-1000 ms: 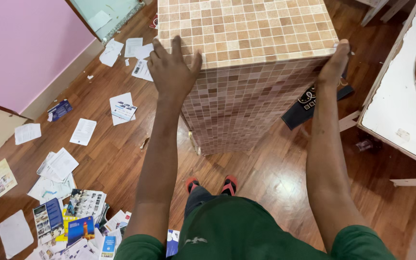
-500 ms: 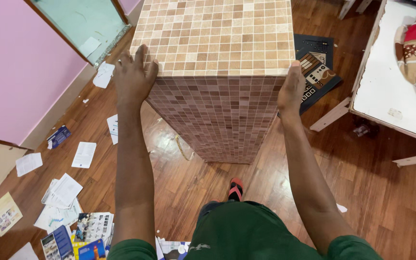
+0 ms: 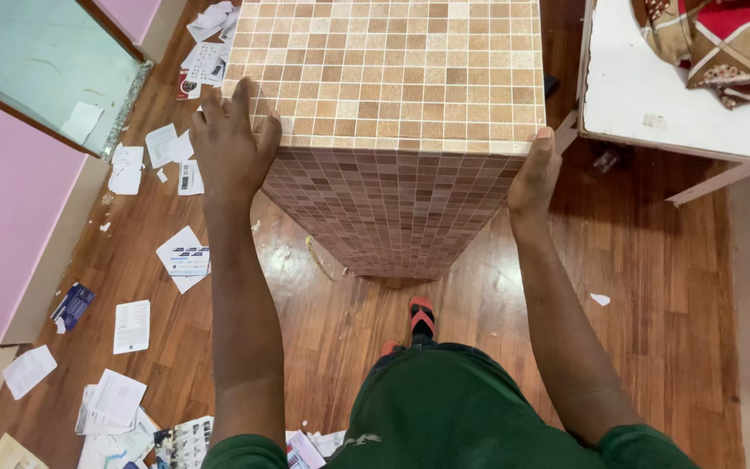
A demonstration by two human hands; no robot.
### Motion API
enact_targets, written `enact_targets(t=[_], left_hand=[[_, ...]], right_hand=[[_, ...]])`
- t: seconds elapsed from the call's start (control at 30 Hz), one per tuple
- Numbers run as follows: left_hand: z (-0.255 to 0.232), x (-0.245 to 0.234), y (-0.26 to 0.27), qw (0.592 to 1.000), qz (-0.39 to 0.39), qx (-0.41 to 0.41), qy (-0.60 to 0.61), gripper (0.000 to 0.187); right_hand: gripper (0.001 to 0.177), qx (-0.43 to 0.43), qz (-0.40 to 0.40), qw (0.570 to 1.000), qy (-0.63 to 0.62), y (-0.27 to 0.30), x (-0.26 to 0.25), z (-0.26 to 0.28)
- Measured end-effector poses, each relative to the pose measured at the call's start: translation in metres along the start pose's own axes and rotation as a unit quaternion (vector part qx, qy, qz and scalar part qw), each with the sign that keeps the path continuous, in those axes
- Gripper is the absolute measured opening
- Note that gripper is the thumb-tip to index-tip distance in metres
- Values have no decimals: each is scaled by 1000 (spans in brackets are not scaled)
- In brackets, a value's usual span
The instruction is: The person moves and rotates a small two-shelf cabinet on a wooden floor, turning it over several times to check different sides and then positioning it near a wall.
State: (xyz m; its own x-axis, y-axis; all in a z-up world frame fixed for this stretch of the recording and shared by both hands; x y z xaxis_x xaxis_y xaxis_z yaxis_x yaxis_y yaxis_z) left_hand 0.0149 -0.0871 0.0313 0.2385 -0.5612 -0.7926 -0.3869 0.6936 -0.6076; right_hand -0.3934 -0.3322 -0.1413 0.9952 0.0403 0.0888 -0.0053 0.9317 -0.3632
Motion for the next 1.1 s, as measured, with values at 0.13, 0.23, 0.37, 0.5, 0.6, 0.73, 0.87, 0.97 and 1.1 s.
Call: enact_targets(t=[0.13, 0.23, 0.37, 0.5, 0.6, 0.73, 0.87, 0.97, 1.1], left_hand=[[1, 3, -8, 1000, 4, -5, -7, 61], [7, 10, -12, 998, 46, -41, -9, 67], [17, 27, -22, 987, 119, -100, -39, 80], [28, 48, -51, 959, 224, -166, -50, 98], [24, 52, -61, 954, 201, -216, -50, 102], [27, 64, -55, 955, 152, -246, -57, 90], [35, 74, -62, 979, 43, -177, -94, 84], [35, 73, -56, 980, 50, -172, -92, 77], [11, 48, -32, 967, 36, -216, -130, 94]], right_hand=[[71, -21, 3, 1000, -3, 3, 2, 11], [66, -43, 4, 999, -23, -2, 10, 31], [61, -95, 31, 994, -45, -5, 19, 55], [63, -130, 2, 990, -49, -12, 19, 56], [63, -166, 18, 984, -59, -17, 18, 49], [66, -163, 17, 984, -71, -30, 15, 36], [70, -182, 86, 973, -112, -24, 20, 54], [72, -173, 116, 973, -105, -21, 16, 56], [71, -159, 122, 976, -90, -37, -6, 31]])
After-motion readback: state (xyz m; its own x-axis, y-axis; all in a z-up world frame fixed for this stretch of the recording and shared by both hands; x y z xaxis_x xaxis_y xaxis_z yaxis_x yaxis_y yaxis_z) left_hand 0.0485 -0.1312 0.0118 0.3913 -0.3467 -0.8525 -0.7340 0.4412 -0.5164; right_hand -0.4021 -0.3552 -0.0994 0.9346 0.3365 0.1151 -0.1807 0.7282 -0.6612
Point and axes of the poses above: each hand's wrist, its own y-axis away from the middle knuckle, its own x-axis out of the palm, z = x × y, the point moved 9 cm from there along -y, towards the middle knuckle, and after that the axes turned 10 degrees about -y, right-handed, at the moved point
